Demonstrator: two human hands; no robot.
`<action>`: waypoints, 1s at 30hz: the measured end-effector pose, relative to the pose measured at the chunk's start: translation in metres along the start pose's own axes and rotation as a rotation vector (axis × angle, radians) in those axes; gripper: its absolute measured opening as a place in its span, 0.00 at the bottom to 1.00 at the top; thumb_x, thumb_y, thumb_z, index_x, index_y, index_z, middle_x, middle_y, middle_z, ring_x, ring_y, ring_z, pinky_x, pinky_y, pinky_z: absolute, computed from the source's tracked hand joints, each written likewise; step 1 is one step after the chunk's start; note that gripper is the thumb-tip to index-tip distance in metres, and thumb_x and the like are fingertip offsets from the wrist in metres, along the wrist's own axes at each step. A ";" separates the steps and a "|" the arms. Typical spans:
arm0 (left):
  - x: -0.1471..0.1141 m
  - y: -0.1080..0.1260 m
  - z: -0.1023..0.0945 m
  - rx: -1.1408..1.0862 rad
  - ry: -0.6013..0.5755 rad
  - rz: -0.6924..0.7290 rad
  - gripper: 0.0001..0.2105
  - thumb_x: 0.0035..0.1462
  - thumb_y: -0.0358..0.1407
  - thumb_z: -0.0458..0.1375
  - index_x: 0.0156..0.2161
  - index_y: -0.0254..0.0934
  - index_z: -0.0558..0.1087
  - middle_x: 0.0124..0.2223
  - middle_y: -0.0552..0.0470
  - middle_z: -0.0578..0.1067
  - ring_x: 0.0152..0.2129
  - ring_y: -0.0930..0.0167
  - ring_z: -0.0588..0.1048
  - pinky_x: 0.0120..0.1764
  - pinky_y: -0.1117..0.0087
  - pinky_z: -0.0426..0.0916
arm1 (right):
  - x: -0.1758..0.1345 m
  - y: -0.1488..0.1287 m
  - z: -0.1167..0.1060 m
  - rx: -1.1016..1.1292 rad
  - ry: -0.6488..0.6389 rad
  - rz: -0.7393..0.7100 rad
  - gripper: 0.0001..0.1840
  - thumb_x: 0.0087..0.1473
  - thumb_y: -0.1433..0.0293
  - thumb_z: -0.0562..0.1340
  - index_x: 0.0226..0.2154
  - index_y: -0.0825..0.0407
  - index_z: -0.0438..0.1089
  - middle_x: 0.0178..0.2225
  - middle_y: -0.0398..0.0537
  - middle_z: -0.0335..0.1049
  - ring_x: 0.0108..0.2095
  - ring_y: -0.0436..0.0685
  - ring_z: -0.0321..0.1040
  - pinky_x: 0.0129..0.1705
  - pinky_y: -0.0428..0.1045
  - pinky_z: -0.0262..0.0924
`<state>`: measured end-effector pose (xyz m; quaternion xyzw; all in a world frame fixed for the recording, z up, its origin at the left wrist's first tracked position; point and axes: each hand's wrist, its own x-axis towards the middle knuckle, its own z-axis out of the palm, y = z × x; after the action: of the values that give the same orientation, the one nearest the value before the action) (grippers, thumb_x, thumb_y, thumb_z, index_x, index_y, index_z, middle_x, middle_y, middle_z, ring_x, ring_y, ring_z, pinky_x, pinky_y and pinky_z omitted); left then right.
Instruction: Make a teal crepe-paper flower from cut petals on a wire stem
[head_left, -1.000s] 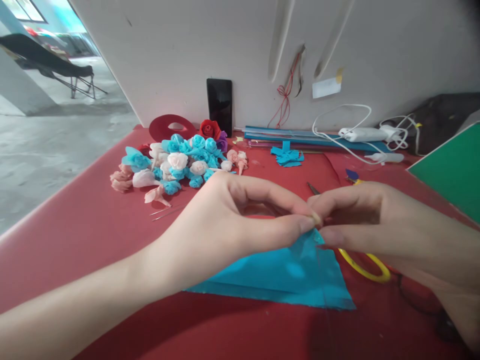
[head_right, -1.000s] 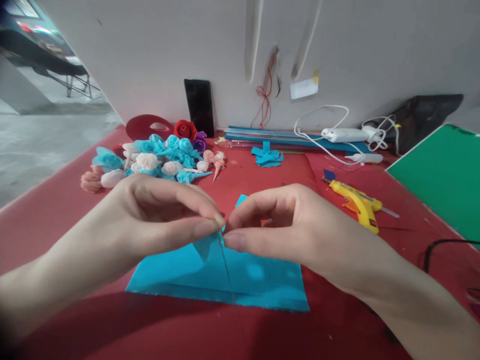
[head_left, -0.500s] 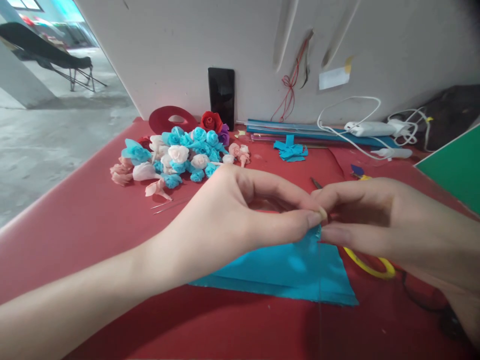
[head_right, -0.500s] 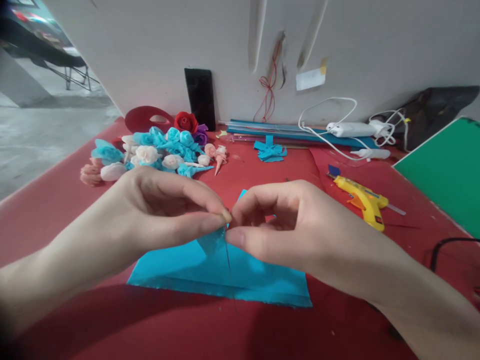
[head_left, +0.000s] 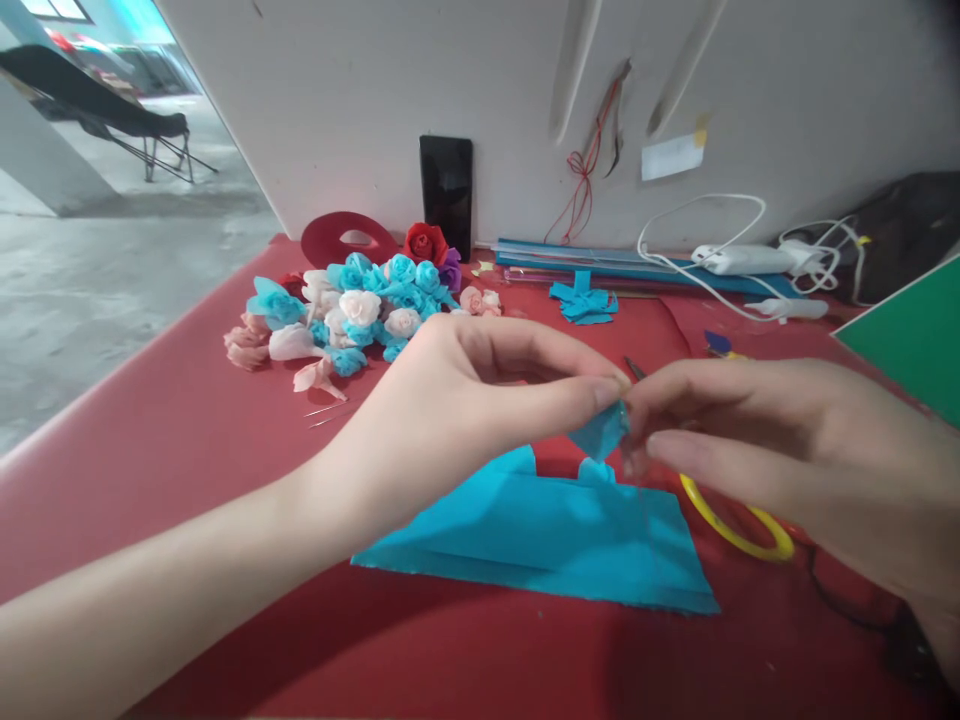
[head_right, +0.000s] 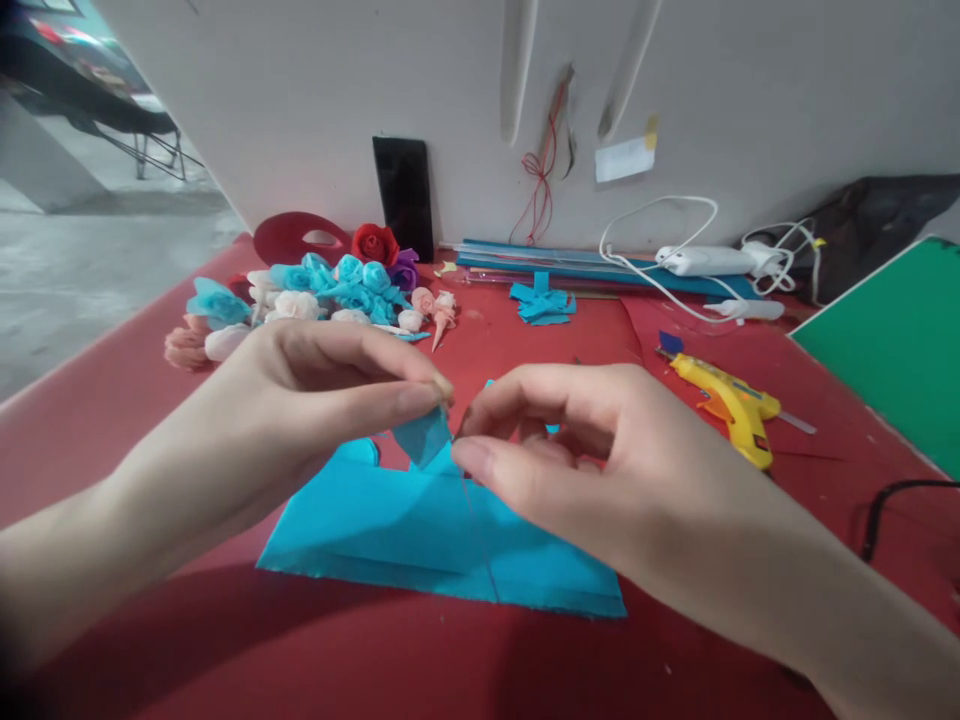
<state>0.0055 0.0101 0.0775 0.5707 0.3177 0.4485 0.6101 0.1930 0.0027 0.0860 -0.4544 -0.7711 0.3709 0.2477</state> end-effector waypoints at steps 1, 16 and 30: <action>0.001 -0.001 0.000 -0.017 0.011 0.013 0.07 0.48 0.26 0.60 0.25 0.40 0.77 0.24 0.64 0.76 0.23 0.81 0.75 0.25 0.89 0.68 | -0.001 -0.001 0.002 -0.010 0.025 0.007 0.07 0.49 0.60 0.61 0.28 0.45 0.70 0.23 0.39 0.71 0.17 0.48 0.67 0.09 0.36 0.54; 0.000 0.000 -0.007 0.129 0.080 0.045 0.04 0.48 0.32 0.61 0.24 0.40 0.76 0.24 0.63 0.77 0.24 0.80 0.74 0.24 0.86 0.66 | 0.000 -0.004 0.001 0.157 -0.090 -0.008 0.07 0.52 0.66 0.59 0.25 0.47 0.70 0.21 0.37 0.71 0.23 0.45 0.69 0.22 0.34 0.63; -0.001 -0.005 -0.003 0.049 -0.036 0.061 0.04 0.52 0.31 0.59 0.31 0.41 0.76 0.33 0.60 0.76 0.34 0.77 0.74 0.37 0.82 0.68 | -0.008 -0.012 0.006 -0.041 0.192 -0.114 0.07 0.50 0.66 0.59 0.23 0.45 0.70 0.19 0.37 0.67 0.17 0.46 0.63 0.15 0.38 0.56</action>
<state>0.0032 0.0110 0.0723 0.6029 0.3001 0.4488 0.5874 0.1862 -0.0101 0.0914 -0.4481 -0.7760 0.2949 0.3317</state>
